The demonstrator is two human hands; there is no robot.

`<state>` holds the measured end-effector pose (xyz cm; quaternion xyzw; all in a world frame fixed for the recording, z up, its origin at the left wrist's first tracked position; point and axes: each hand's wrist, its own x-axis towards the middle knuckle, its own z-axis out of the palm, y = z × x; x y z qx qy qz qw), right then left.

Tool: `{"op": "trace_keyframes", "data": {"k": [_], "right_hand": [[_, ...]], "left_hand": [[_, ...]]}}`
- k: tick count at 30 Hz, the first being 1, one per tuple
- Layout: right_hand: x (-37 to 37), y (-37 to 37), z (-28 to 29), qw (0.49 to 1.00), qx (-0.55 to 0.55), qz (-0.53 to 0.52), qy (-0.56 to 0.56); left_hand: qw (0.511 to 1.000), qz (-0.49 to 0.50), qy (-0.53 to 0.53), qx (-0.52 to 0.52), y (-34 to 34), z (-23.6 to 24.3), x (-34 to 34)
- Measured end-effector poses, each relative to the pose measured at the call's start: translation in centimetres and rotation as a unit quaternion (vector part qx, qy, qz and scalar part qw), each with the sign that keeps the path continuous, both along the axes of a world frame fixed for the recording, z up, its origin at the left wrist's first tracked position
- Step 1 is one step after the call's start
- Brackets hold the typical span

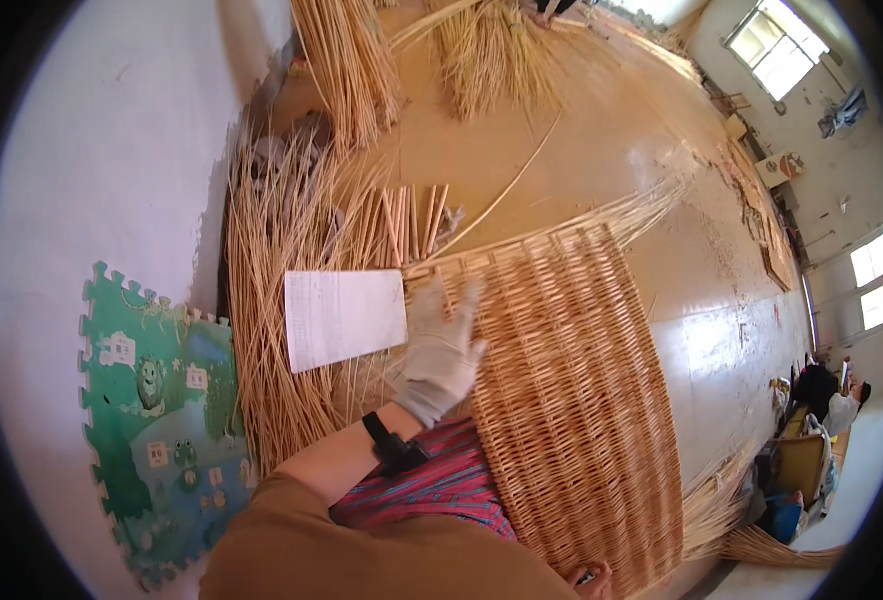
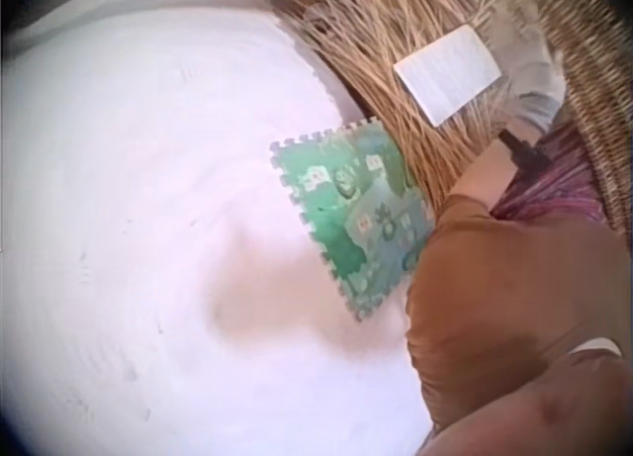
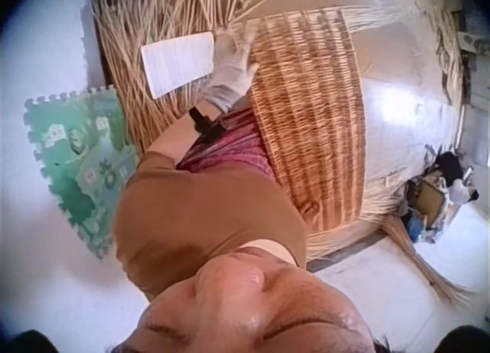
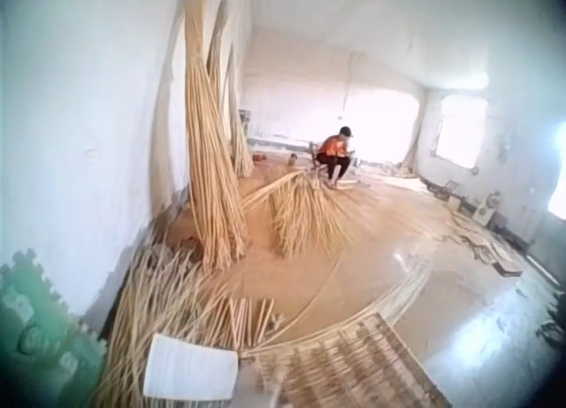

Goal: The recorder weaves a flat wicker mat, measures its length with a tape measure, and trims the excess reeds with snips.

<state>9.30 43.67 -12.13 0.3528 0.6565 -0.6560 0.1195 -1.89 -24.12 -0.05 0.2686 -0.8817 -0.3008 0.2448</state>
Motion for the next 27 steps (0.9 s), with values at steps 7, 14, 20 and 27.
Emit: {"op": "trace_keyframes", "data": {"k": [7,14,20,27], "right_hand": [[-0.3,-13.7,7.9,0.738,0.569,0.272,0.24],[-2.0,-17.3,11.0,0.738,0.611,0.268,0.101],[-1.7,-17.8,10.7,0.744,0.602,0.267,0.112],[-0.8,-19.3,9.3,0.678,0.681,0.195,0.195]], "left_hand": [[0.841,-0.527,0.01,0.122,9.5,0.9,-1.1],[0.728,-0.682,-0.02,-0.065,15.7,-4.6,-0.7],[0.723,-0.69,-0.028,-0.012,15.9,-4.9,-0.9],[0.729,-0.685,-0.009,0.001,16.1,-5.5,-0.9]]}}
